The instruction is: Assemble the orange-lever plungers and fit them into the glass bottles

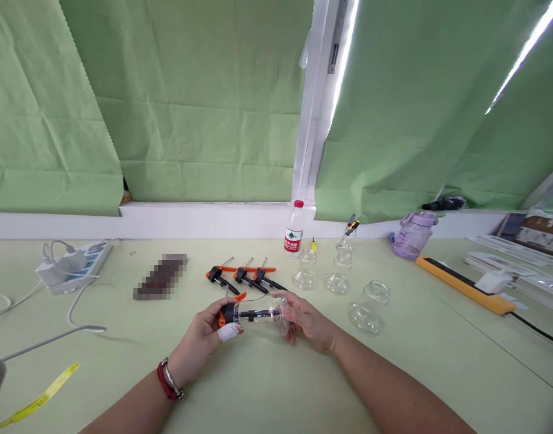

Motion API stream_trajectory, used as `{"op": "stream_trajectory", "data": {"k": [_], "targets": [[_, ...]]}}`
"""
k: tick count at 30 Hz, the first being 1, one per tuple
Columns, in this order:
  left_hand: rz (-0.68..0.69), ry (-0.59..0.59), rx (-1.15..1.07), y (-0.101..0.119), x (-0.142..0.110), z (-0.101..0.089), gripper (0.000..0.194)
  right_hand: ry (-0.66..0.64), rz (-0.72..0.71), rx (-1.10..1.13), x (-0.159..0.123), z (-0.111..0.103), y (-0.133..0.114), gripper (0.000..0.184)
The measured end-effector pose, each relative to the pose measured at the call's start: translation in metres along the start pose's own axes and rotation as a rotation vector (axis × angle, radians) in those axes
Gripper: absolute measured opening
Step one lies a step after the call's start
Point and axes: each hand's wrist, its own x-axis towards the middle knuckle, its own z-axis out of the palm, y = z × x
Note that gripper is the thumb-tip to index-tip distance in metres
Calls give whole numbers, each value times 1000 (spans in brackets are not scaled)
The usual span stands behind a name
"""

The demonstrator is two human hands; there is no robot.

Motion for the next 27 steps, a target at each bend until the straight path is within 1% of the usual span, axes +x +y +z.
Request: {"op": "stream_trajectory", "data": {"k": [6,16,27], "targets": [[22,8,33,-1,0,-1,47,1,37,16,1,1,0,49],[62,7,91,-1,-1,-3,49,7,79,96,3,2,2,53],[94,33,136,3,-3,-2,45,-3,102,152,3,3,5,51]]}}
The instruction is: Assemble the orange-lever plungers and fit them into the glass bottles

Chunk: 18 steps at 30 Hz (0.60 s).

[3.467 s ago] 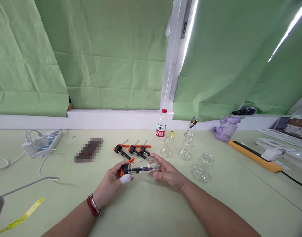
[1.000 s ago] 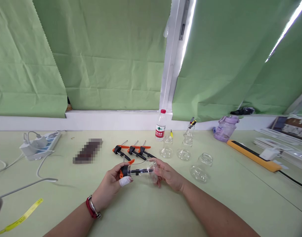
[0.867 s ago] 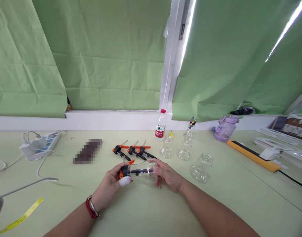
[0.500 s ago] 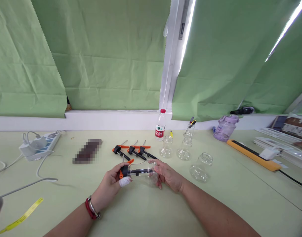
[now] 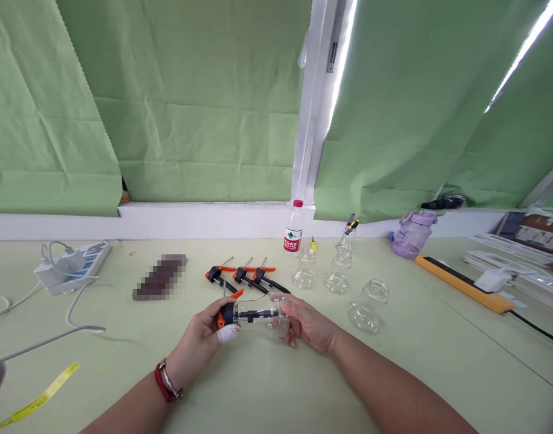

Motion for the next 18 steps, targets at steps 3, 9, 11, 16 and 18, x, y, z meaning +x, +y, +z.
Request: {"op": "stream_trajectory", "data": {"k": [3,9,11,16,18], "targets": [[6,-6,-12,0,0,0,46,4,9,2,0,0,0,51],[4,-20,-15,-1,0,0,47,-1,14,2,1,0,1,47],[7,-24,-20,-2,0,0,47,-5,13,5,1,0,1,46],[12,-22,-25,-3,0,0,47,-20,26,13,1,0,1,45],[16,-24,-25,-4,0,0,47,-26,24,20,1,-1,1,44]]}}
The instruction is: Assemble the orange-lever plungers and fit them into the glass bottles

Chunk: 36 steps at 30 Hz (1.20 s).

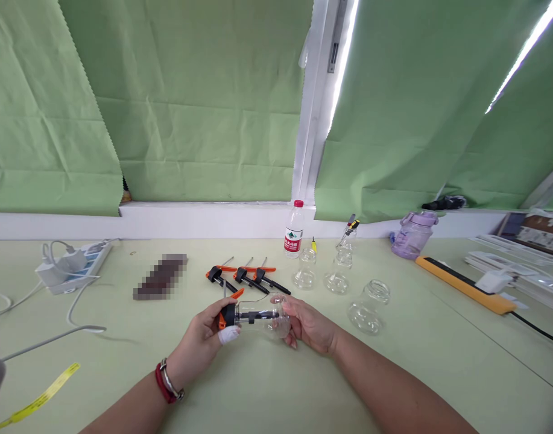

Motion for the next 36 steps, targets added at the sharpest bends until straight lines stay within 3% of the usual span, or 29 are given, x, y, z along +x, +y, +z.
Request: {"op": "stream_trajectory", "data": {"k": [36], "targets": [[52,-44,64,-3,-2,-3,45,-25,3,28,0,-1,3,41]]}}
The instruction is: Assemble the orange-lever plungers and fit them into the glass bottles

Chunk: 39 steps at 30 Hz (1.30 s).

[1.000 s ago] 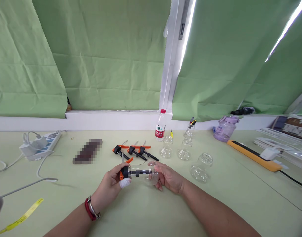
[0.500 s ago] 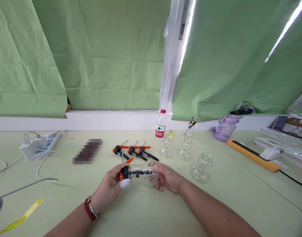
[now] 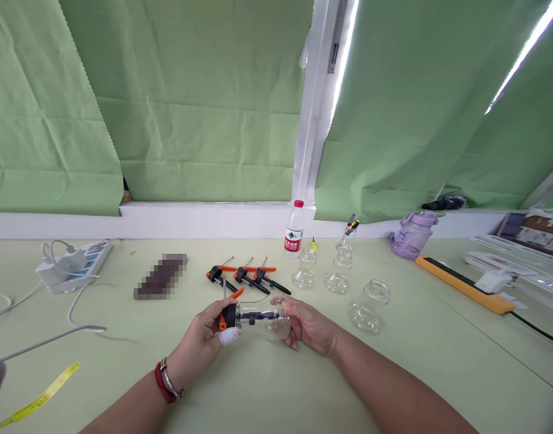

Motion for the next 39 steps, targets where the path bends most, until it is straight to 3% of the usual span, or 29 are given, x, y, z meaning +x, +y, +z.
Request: {"op": "stream_trajectory", "data": {"k": [21,31,39], "targets": [[70,5,128,2,0,1,40,-25,12,44,4,-3,6,41],[204,119,256,6,-5,2,43,-102,17,90,3,5,7,48],[275,208,283,6,-9,4,58,-102,-4,-59,5,11,14,53]]}}
